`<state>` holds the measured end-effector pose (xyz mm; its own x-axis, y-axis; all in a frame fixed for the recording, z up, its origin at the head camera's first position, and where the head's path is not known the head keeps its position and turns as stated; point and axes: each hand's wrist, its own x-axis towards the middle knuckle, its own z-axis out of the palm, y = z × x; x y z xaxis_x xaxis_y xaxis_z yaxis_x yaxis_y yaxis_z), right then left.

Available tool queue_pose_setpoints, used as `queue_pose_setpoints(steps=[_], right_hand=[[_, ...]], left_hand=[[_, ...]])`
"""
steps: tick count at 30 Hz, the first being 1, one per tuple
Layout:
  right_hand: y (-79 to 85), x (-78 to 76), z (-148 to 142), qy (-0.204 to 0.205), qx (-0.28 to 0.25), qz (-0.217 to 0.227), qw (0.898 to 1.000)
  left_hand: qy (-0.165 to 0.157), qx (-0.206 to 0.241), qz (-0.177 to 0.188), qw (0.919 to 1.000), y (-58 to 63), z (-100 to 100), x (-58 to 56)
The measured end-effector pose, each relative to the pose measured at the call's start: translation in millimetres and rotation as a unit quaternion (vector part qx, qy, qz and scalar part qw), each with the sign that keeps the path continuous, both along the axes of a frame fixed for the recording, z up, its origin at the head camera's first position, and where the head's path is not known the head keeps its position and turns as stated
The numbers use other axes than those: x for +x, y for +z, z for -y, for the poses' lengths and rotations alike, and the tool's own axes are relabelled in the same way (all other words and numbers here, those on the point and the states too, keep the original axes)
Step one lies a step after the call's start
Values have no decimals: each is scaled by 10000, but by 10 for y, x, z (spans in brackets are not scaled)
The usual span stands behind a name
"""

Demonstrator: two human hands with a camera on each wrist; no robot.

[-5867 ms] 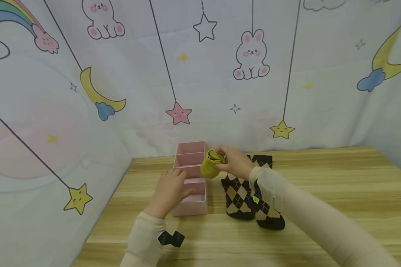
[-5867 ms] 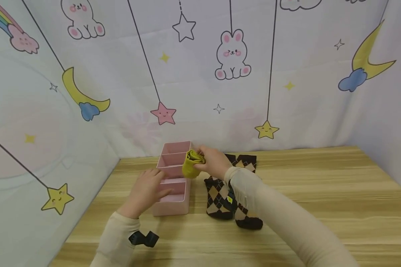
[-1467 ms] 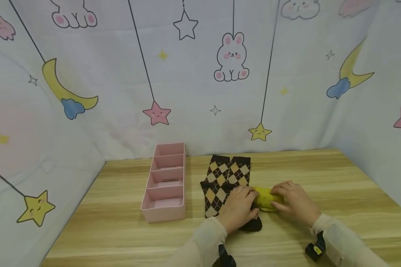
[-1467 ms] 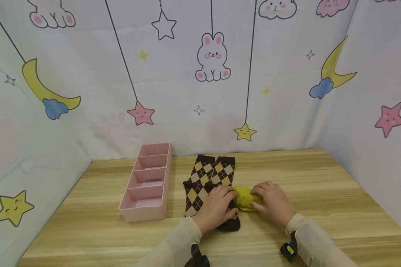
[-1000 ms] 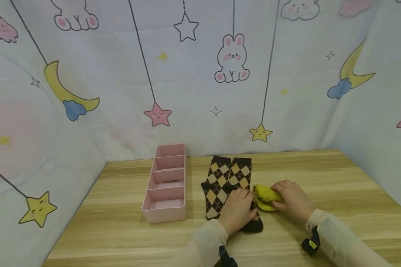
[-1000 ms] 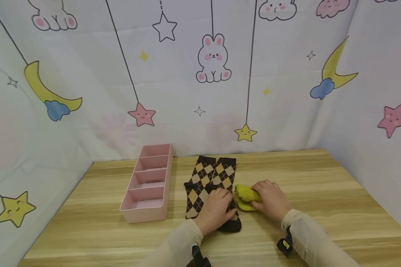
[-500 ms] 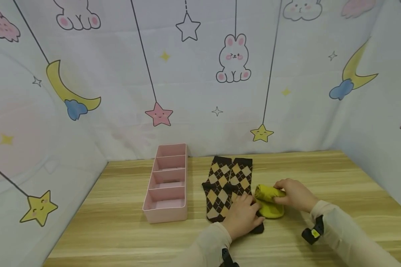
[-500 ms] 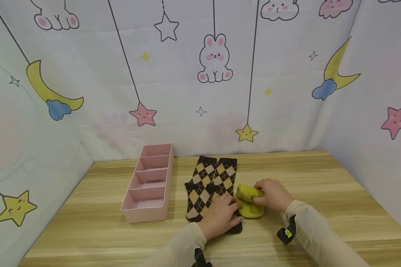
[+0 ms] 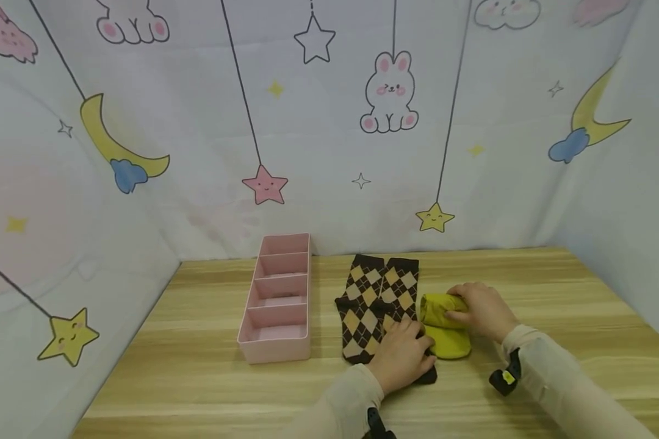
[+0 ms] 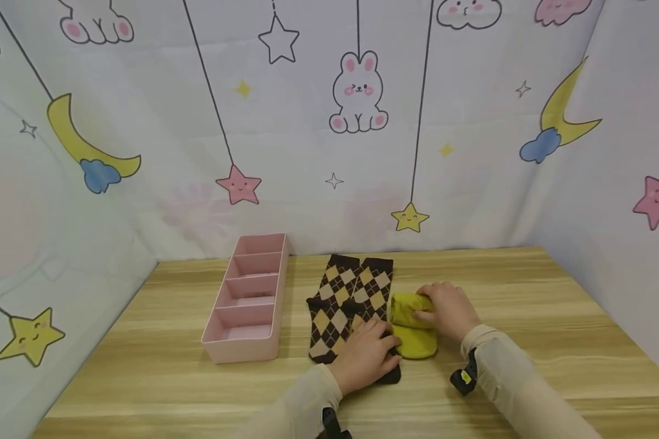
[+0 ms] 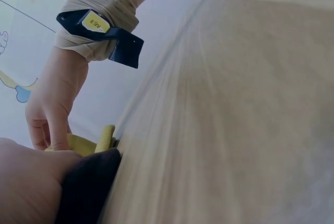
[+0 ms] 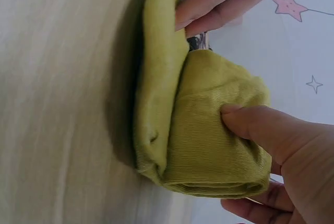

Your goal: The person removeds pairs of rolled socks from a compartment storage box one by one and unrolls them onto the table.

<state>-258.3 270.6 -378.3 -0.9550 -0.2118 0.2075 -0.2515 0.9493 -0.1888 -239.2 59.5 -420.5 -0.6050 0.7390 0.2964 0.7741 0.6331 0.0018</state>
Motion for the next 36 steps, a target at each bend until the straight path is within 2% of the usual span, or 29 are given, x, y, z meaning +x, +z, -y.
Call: queue_pose_setpoints(steps=[8, 13, 18, 23, 30, 36], right_hand=[[-61, -17, 30, -268, -59, -314, 9991], [-126, -37, 30, -418, -282, -631, 9967], [-179, -52, 34, -366, -407, -948, 9940], [-169, -43, 53, -313, -308, -850, 9954], [-144, 13, 81, -226, 249, -514, 9981], [-148, 47, 86, -58, 541, -619, 9966]], left_hand=[[-16, 16, 13, 10000, 4, -10, 2], [-20, 127, -13, 9999, -7, -33, -3], [-6, 157, -32, 9999, -19, -36, -9], [-32, 203, -80, 9998, -25, -20, -16], [-124, 266, -79, 9995, -38, -5, -19], [-257, 319, -248, 9989, -51, 1, -20]])
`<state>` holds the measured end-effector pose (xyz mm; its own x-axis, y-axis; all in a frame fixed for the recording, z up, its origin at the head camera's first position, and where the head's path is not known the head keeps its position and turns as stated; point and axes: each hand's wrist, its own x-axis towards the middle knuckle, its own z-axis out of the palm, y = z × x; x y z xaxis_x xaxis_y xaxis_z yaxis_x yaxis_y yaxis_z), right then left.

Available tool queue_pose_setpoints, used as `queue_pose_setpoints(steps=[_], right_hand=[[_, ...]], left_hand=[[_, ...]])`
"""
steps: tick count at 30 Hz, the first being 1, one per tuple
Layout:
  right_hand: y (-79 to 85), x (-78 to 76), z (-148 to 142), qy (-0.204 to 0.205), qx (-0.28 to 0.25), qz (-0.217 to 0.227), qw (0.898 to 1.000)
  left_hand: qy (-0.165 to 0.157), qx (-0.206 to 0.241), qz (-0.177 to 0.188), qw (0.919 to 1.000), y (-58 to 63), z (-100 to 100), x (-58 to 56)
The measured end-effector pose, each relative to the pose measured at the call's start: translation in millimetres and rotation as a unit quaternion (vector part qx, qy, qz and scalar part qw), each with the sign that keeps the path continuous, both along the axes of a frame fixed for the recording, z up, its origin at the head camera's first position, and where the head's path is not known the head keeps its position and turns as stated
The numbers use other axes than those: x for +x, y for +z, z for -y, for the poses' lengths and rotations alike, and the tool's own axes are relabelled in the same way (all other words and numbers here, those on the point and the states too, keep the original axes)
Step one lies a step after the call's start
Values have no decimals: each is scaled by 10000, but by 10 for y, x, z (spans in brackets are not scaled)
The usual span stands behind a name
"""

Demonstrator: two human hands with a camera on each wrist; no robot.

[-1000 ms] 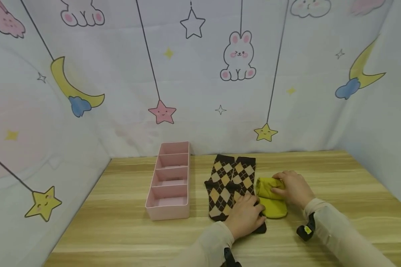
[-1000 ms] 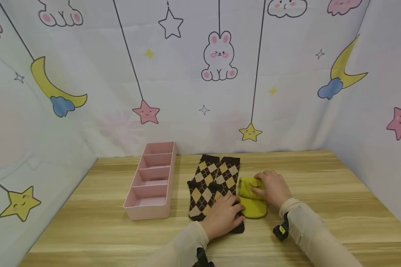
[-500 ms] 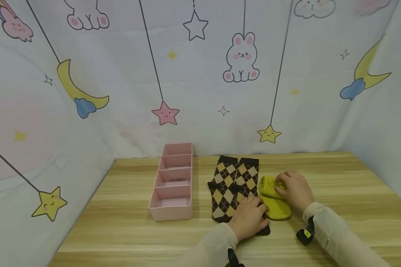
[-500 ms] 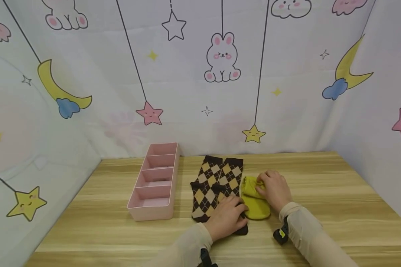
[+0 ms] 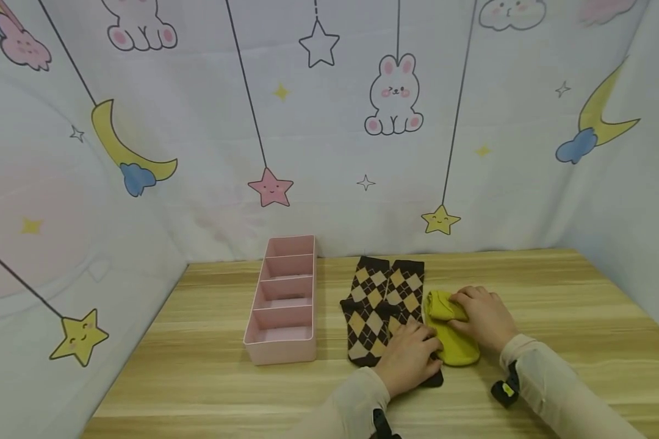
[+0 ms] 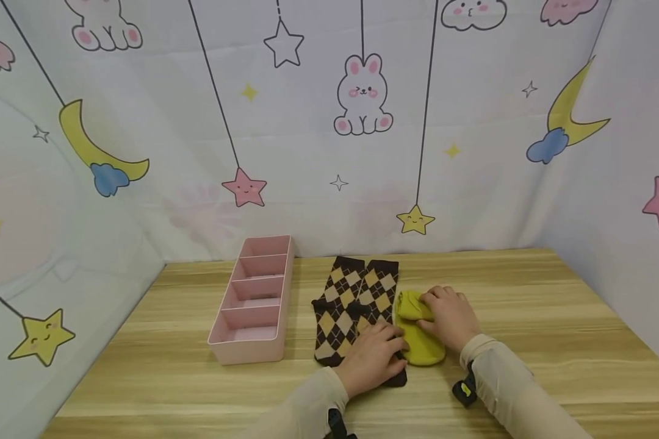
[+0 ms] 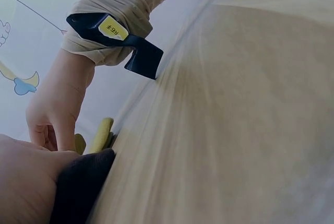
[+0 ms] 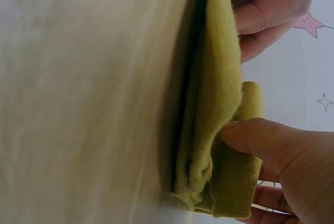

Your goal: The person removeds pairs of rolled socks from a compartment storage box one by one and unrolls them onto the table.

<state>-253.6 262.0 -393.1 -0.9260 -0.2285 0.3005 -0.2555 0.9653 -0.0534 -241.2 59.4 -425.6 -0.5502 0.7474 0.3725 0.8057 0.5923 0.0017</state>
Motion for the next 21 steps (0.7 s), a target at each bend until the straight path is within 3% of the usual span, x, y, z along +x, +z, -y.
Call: queue_pose_setpoints(steps=[13, 21], right_hand=[[89, 24, 5, -106, -291, 22, 9995], [136, -41, -56, -252, -275, -38, 9993]], left_hand=[[-25, 50, -107, 9999, -10, 8, 1], [-69, 65, -50, 9999, -21, 10, 2]])
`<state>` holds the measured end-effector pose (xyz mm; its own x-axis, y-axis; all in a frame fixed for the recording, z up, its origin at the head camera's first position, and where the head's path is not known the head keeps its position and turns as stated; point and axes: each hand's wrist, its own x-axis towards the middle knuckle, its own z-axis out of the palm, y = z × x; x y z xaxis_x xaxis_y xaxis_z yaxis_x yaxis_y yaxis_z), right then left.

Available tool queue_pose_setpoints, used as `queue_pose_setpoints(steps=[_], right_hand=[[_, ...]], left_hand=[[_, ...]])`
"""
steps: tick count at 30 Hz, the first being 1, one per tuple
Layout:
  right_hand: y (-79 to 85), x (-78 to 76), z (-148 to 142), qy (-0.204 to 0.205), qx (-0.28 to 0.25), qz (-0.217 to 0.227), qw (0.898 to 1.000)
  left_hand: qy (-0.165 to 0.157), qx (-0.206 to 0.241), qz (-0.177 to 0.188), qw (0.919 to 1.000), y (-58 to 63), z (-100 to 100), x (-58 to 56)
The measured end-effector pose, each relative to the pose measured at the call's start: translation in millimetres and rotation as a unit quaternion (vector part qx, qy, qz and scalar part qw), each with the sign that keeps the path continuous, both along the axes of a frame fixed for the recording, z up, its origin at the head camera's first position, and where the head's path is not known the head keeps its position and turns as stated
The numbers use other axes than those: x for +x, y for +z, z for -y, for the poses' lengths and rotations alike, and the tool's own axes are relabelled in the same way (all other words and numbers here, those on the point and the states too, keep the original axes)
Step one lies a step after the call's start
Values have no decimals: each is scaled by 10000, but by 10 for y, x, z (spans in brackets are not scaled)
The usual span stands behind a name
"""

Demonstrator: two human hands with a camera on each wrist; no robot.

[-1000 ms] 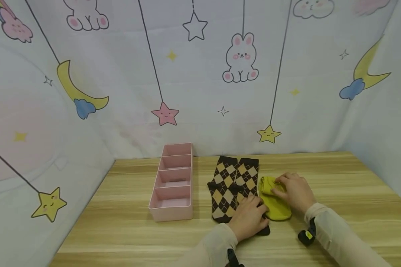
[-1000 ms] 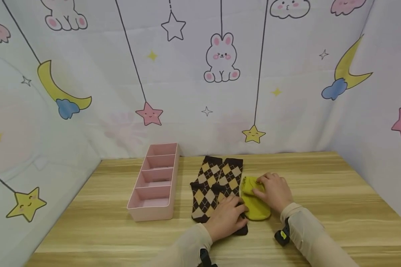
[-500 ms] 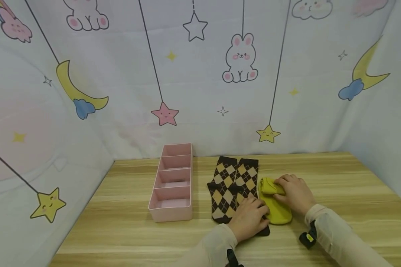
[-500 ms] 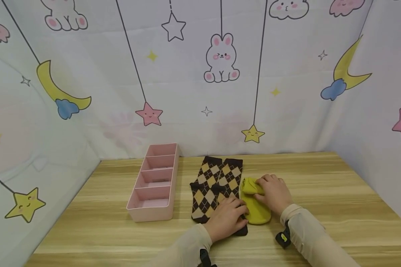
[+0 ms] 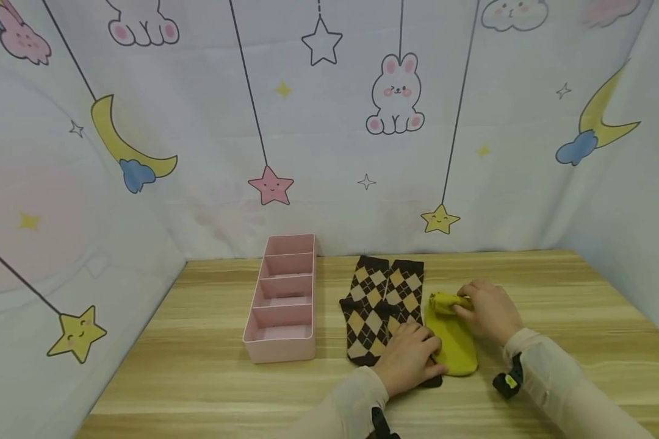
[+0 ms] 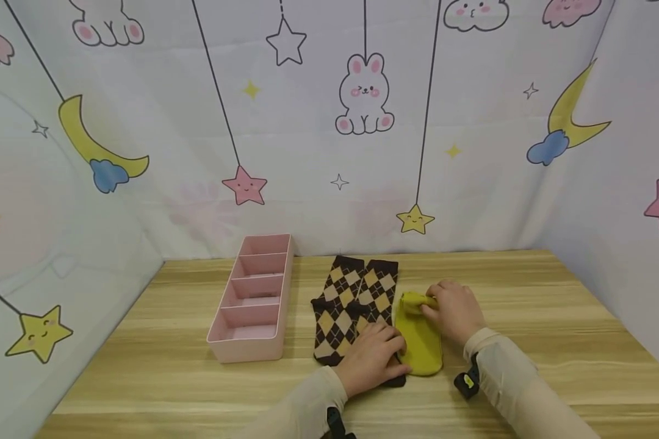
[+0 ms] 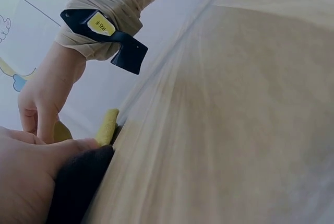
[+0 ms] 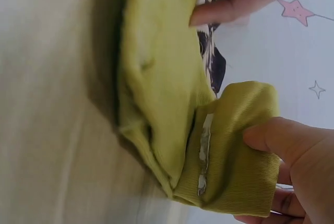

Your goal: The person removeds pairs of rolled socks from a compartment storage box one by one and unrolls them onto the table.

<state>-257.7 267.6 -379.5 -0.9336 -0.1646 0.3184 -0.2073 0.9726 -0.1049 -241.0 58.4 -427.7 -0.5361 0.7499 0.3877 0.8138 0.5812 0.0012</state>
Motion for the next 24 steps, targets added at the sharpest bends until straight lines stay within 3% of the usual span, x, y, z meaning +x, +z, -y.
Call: queue_pose_setpoints(steps=[13, 24], right_hand=[[-4, -154, -40, -133, -127, -147, 9997], [-60, -277, -43, -312, -229, -633, 9972]], left_hand=[[-87, 15, 226, 9997, -12, 1, 8], [-122, 130, 133, 9998, -16, 3, -1]])
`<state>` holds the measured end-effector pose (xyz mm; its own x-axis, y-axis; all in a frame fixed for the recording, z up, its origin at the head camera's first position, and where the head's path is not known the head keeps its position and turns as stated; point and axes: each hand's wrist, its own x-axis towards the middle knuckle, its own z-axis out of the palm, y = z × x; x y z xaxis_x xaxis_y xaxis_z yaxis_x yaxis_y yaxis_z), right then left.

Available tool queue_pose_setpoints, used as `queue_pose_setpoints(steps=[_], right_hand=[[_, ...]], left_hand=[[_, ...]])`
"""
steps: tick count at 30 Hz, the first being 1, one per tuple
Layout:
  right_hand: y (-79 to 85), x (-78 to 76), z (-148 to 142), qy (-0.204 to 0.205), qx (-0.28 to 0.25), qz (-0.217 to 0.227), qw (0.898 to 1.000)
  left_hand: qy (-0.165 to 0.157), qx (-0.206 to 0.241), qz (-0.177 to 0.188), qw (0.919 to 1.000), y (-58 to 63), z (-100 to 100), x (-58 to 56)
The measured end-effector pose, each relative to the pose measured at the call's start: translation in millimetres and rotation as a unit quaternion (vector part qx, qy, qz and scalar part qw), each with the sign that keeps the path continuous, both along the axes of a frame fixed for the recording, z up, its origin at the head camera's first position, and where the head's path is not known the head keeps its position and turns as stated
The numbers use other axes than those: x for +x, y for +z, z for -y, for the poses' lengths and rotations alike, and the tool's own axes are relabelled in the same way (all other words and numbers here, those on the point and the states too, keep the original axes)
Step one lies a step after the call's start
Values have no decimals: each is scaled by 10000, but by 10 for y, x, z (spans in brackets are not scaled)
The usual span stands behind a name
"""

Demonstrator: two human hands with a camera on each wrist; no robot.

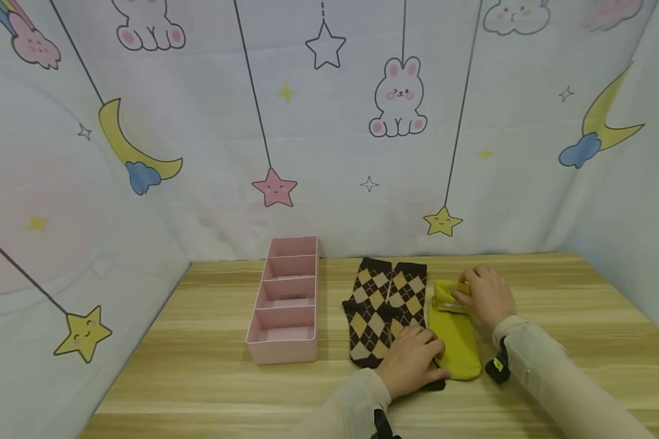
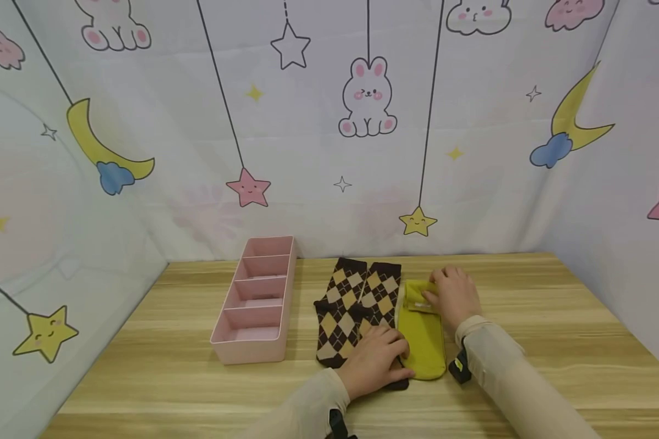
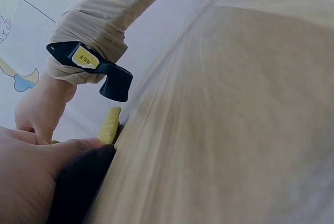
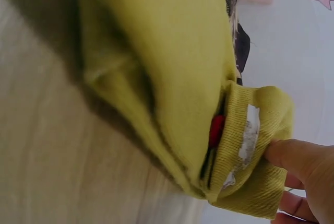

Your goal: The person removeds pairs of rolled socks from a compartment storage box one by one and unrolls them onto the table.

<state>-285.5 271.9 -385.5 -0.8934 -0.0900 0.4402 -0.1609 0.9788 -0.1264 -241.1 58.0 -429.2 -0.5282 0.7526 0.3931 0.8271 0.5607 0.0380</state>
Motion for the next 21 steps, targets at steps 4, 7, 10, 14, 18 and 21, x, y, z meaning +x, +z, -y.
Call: queue_pose_setpoints(steps=[4, 7, 10, 14, 18, 21], right_hand=[[-25, -25, -6, -56, -55, -88, 9999], [-34, -40, -7, -102, -46, -69, 9999], [-36, -50, -3, -111, -71, -4, 9999], [-33, -61, -8, -110, -136, 142, 9997], [-28, -78, -29, -102, -128, 260, 9995], [-27, -80, -36, -67, -167, 275, 9995]], left_hand=[[10, 7, 61, 10000, 1, 0, -4], [3, 2, 155, 9999, 0, 2, -2], [3, 1, 200, 9998, -3, 3, 4], [21, 4, 160, 9999, -12, 4, 8], [24, 7, 147, 9999, -8, 5, 6], [33, 10, 161, 9999, -3, 3, 4]])
